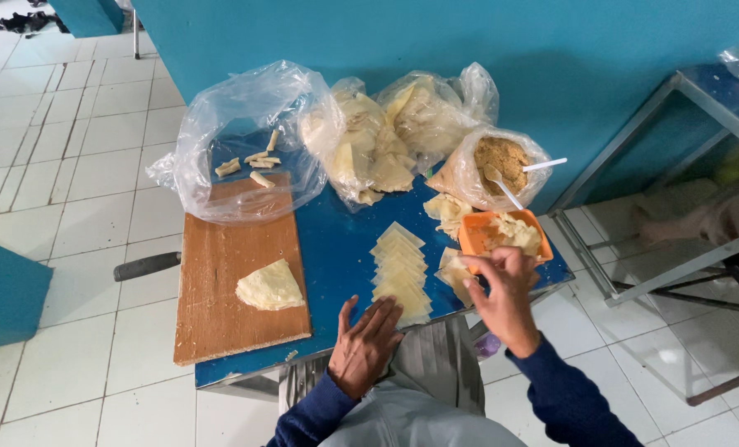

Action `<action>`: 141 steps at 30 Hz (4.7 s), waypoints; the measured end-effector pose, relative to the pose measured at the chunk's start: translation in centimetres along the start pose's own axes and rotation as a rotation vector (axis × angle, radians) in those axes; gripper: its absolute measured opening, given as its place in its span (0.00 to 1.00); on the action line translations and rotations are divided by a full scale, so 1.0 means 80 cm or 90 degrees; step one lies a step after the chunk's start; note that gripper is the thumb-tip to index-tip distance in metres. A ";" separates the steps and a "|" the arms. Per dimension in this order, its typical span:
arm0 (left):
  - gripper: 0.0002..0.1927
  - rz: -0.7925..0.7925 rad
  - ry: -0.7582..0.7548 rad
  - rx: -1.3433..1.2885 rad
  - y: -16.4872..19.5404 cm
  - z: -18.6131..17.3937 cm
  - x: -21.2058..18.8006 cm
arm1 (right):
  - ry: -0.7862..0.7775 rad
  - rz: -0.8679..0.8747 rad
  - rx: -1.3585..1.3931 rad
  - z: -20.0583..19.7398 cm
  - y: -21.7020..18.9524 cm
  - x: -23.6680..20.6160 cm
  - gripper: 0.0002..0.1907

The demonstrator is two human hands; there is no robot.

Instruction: The person sits at a table folding thin pastry sheets. They spoon a brown filling from a plastic bag onto a wrapper, fold the wrapper over the filling into a triangular shape, and place the folded piece on the table, repeating the cycle and stacking finished pieces.

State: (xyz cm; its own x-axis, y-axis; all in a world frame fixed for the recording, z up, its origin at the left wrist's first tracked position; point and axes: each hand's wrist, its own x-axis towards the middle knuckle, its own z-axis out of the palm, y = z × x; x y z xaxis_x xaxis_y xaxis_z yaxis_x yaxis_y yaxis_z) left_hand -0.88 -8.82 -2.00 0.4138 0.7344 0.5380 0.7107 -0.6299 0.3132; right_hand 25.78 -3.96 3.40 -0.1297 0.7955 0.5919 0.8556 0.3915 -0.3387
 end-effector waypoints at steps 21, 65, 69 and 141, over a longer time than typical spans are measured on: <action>0.23 -0.012 -0.001 0.038 -0.002 0.003 0.012 | -0.179 -0.343 -0.355 0.034 -0.038 -0.018 0.41; 0.23 -0.075 -0.037 -0.094 -0.046 0.032 0.061 | -0.234 -0.293 -0.415 0.055 -0.035 0.041 0.33; 0.21 -0.081 0.002 -0.112 -0.050 0.036 0.062 | -0.237 -0.330 -0.379 0.058 -0.022 0.031 0.21; 0.17 -0.101 -0.024 0.000 -0.054 0.040 0.080 | -0.059 -0.038 -0.171 -0.025 0.018 0.156 0.24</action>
State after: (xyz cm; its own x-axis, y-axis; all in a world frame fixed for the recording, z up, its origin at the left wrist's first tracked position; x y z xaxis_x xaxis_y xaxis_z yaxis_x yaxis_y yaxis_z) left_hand 0.55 -0.58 -2.44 0.3172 0.8340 0.4514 0.7691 -0.5047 0.3921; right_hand 26.41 5.61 11.74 -0.2183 0.8190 0.5307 0.9457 0.3117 -0.0920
